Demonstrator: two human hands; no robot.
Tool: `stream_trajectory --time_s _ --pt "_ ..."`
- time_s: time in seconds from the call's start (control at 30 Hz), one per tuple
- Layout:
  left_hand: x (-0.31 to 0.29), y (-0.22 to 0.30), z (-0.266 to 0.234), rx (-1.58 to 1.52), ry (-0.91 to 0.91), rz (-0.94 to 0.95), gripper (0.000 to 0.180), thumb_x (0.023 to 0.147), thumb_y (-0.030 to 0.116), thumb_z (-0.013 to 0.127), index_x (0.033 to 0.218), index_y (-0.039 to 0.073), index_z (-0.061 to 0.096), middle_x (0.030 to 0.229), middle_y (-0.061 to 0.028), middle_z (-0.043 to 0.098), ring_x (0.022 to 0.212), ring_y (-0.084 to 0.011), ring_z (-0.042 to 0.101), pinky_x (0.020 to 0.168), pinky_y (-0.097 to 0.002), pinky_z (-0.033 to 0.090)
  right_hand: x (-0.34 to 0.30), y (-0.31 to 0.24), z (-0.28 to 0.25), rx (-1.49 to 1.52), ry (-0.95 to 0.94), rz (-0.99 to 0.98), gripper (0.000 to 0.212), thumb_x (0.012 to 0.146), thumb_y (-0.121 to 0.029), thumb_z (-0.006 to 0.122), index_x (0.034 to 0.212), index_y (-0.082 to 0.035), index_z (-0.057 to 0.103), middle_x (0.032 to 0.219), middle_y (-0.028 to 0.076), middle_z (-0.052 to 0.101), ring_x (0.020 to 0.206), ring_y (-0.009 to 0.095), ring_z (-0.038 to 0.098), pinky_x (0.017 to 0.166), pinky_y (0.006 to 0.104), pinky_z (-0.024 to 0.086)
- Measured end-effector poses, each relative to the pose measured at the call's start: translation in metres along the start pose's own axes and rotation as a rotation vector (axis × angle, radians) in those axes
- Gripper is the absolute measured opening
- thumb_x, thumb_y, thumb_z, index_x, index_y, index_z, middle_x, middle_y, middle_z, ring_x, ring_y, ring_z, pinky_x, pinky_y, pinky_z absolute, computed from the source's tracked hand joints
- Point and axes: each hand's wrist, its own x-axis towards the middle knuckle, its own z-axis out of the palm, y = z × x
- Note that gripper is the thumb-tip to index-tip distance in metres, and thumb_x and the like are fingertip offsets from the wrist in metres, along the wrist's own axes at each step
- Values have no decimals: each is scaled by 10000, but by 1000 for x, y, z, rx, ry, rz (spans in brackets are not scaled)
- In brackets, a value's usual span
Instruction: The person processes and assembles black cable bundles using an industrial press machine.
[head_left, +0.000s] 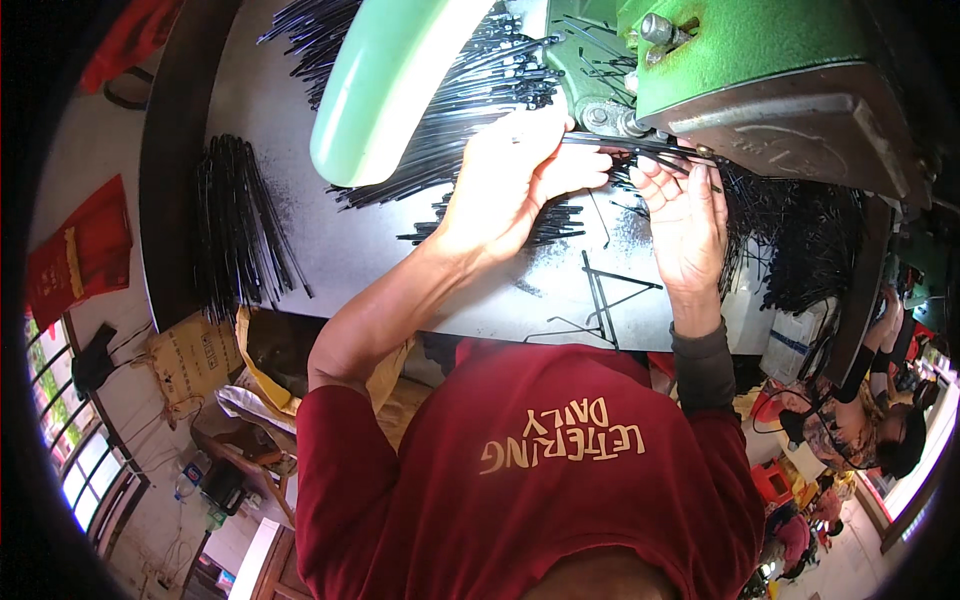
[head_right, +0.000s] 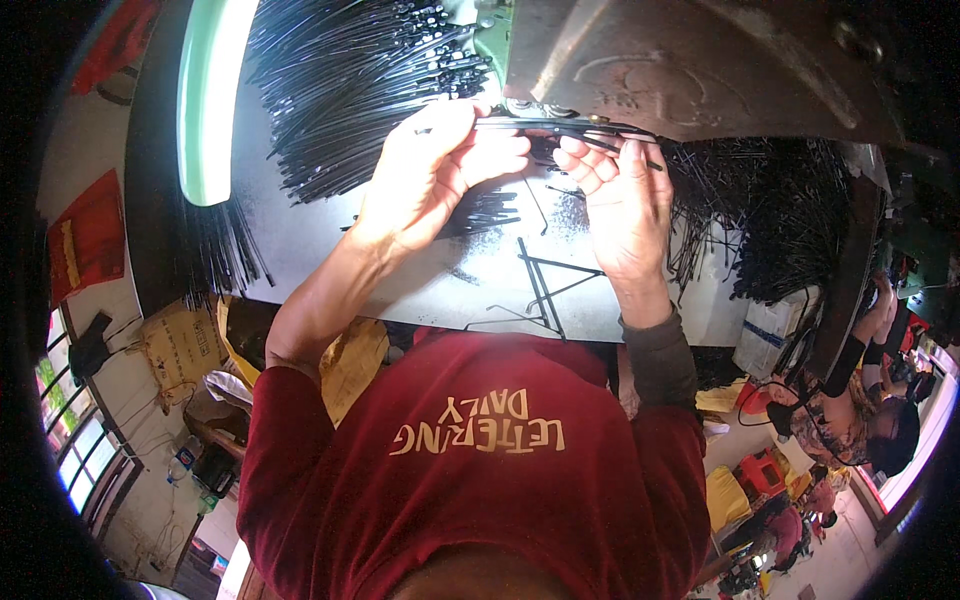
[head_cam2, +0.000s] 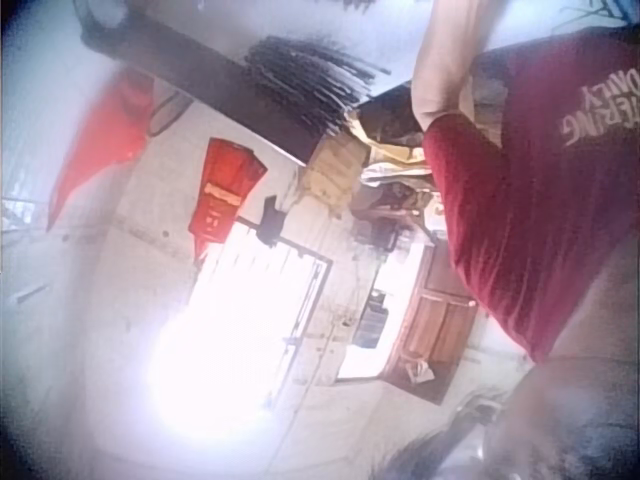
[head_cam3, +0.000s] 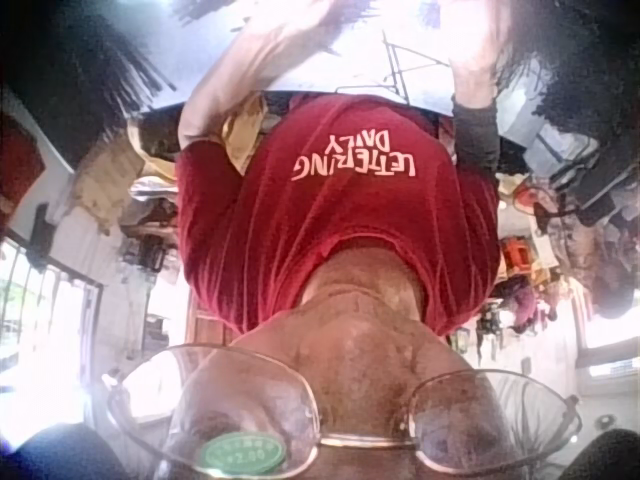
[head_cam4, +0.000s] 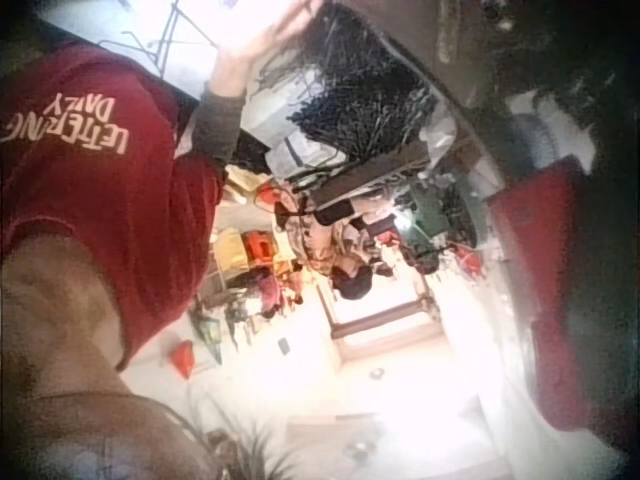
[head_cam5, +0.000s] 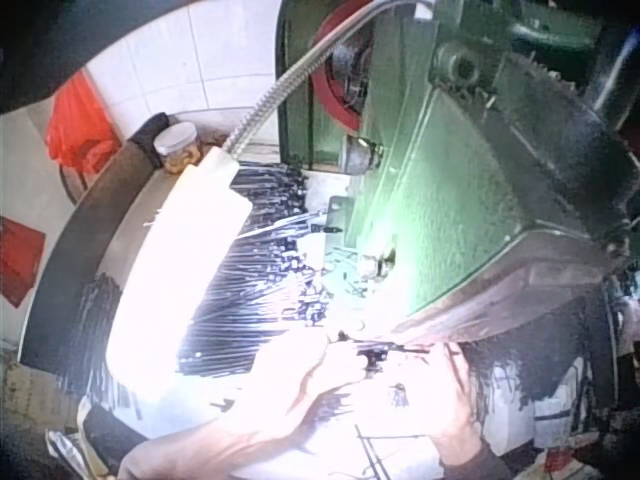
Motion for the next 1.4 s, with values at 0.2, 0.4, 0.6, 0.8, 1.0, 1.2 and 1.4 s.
stream_trajectory --time_s 0.2,0.4,0.6,0.8,1.0,1.2,1.4 --pt "19 -4 7 61 -58 104 172 867 77 583 996 -32 550 883 -179 612 867 -365 641 814 -485 533 3 1 -2 150 91 -39 234 979 -195 404 1088 -6 491 1019 174 590 1020 311 578 964 497 438" --pt "28 0 8 155 -49 130 107 862 60 581 902 -32 544 760 -118 561 811 -352 651 770 -486 549 6 -3 1 149 106 -27 242 972 -187 421 1073 4 529 999 176 597 994 310 578 990 510 411" --pt "34 -1 12 135 -69 129 106 864 50 578 895 -44 541 759 -123 557 793 -366 653 743 -490 557 11 -4 -1 140 138 -51 229 970 -166 419 1066 10 530 993 178 600 1005 308 571 1000 516 401" --pt "33 4 8 162 -50 123 112 867 53 576 902 -49 543 791 -138 568 793 -377 654 722 -485 564 13 -1 -2 154 64 -68 221 967 -155 418 1062 9 531 1012 188 596 1009 316 569 1005 530 394" --pt "34 0 10 139 -67 146 125 870 58 576 911 -51 532 799 -145 571 790 -379 653 722 -486 564 13 -3 -3 115 131 -64 216 966 -155 423 1046 3 547 1000 174 610 1005 318 577 989 526 409" --pt "34 1 13 190 -14 154 111 873 42 558 920 -51 520 810 -161 572 763 -373 654 706 -474 571 14 1 -5 54 100 -104 214 966 -153 419 1037 2 549 996 162 613 998 324 582 988 531 406" --pt "31 -3 14 159 31 158 101 869 17 544 915 -66 510 802 -170 575 740 -361 658 678 -462 581 14 2 -11 90 82 -103 213 961 -149 431 1023 18 548 975 168 615 1004 340 579 987 534 405"
